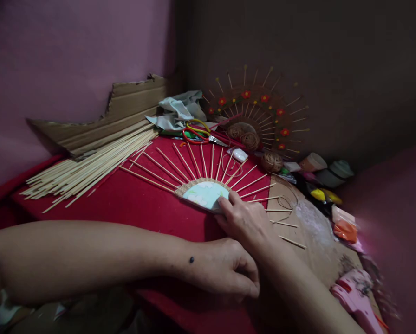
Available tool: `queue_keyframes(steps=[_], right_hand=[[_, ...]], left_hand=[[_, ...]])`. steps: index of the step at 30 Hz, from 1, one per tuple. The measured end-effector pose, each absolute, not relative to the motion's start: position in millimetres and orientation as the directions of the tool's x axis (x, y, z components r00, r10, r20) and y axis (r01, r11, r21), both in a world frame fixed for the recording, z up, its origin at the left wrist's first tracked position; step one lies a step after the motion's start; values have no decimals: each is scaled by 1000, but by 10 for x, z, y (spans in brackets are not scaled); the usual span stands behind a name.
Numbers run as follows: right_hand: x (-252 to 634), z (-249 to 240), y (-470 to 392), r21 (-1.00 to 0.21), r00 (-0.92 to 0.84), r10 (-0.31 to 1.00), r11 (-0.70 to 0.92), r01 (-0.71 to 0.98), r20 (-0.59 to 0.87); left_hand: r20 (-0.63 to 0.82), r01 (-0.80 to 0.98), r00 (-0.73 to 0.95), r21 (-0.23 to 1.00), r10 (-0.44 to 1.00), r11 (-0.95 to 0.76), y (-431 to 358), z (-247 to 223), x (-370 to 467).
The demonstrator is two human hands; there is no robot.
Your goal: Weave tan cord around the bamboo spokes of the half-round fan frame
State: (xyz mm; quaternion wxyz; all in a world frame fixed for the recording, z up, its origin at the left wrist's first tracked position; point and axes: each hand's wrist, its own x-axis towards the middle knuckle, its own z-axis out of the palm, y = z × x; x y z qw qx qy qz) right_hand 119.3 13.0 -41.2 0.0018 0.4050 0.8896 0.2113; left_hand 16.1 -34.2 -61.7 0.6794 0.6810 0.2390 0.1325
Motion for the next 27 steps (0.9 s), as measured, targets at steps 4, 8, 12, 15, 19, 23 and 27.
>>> queue_keyframes(steps=[4,8,12,15,19,23,27], right_hand=[[1171,-390,127,348,-687,706,608,713,173],[1116,-242,181,169,-666,718,644,746,205],[1144,-46,350,44,-611,737,627,778,288],[1192,46,505,9,-584,721,627,779,374],[1114,28,656,-83,-608,714,669,738,346],[968,-106,726,-246,-612,750,661,709,251],[986,-211,725,-219,-596,780,626,748,192]], left_hand=[[-109,131,858,991,502,-10,-328,-650,179],[-75,109,867,993,493,-40,-317,-663,185],[-115,104,868,993,483,51,-305,-696,186],[-170,104,864,981,474,162,-278,-711,193],[-239,99,848,948,473,301,-248,-612,197],[-397,-133,678,761,619,634,-317,-406,34],[-498,-409,437,631,749,659,-412,-296,-452]])
